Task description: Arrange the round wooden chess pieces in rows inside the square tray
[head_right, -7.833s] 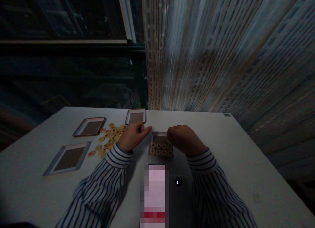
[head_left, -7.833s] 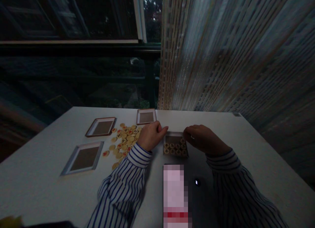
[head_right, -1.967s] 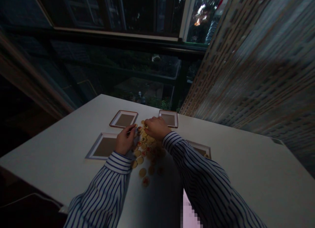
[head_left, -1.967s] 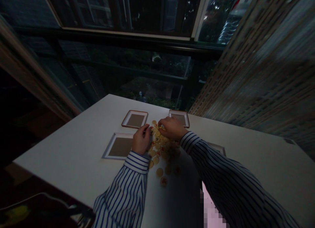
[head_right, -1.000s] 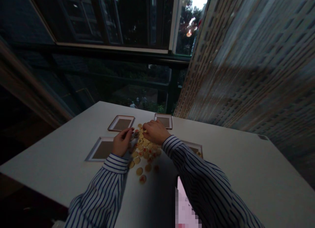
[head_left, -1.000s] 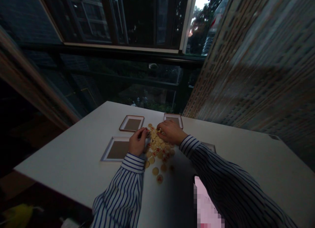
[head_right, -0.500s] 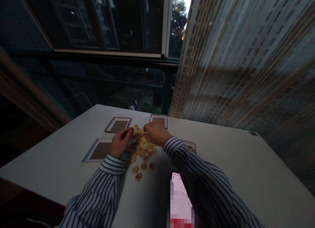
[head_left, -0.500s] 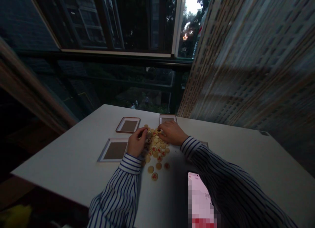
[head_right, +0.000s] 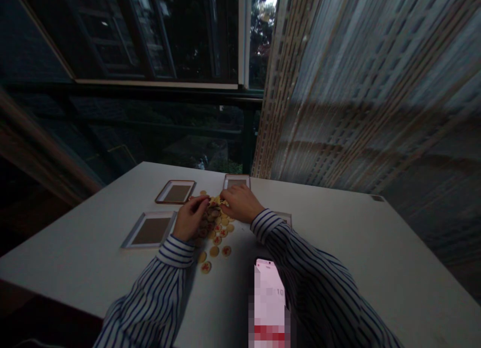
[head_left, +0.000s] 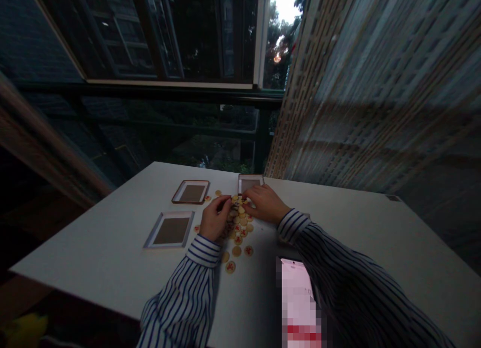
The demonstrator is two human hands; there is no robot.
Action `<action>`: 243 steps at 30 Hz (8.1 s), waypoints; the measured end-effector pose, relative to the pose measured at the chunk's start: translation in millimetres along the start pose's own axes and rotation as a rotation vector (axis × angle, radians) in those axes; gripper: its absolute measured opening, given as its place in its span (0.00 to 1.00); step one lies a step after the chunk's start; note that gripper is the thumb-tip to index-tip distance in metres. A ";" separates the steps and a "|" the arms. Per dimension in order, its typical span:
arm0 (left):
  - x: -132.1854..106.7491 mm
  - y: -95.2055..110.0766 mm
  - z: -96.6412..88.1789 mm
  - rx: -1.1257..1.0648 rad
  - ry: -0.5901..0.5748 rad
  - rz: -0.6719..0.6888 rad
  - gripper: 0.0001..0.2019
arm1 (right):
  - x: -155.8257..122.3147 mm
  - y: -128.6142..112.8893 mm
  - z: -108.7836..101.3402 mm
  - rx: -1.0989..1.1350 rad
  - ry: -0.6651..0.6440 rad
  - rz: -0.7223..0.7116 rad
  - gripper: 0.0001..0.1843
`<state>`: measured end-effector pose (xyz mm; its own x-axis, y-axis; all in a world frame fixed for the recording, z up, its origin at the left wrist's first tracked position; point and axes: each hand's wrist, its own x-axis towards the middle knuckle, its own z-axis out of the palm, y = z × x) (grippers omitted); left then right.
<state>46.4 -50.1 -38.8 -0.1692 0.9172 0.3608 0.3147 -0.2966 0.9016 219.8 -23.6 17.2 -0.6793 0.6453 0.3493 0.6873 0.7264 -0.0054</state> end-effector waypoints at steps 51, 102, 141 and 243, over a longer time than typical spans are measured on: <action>30.2 47.8 73.3 -0.129 -0.254 -0.014 0.14 | -61.0 40.4 -6.6 0.141 0.217 0.206 0.08; 27.5 44.4 94.5 -0.485 -0.497 -0.416 0.15 | -76.0 50.2 -25.3 0.108 0.258 0.177 0.14; 16.7 56.7 101.4 -0.482 -0.554 -0.424 0.14 | -88.7 64.4 -33.4 0.110 0.067 0.138 0.12; 1.2 27.8 115.6 0.450 -0.645 0.151 0.13 | -116.4 78.9 -39.3 0.089 -0.242 0.250 0.08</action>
<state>162.9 -26.5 -40.9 0.4353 0.8897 0.1377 0.6613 -0.4198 0.6216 363.3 -50.7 12.9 -0.5419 0.8351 0.0952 0.8218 0.5502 -0.1479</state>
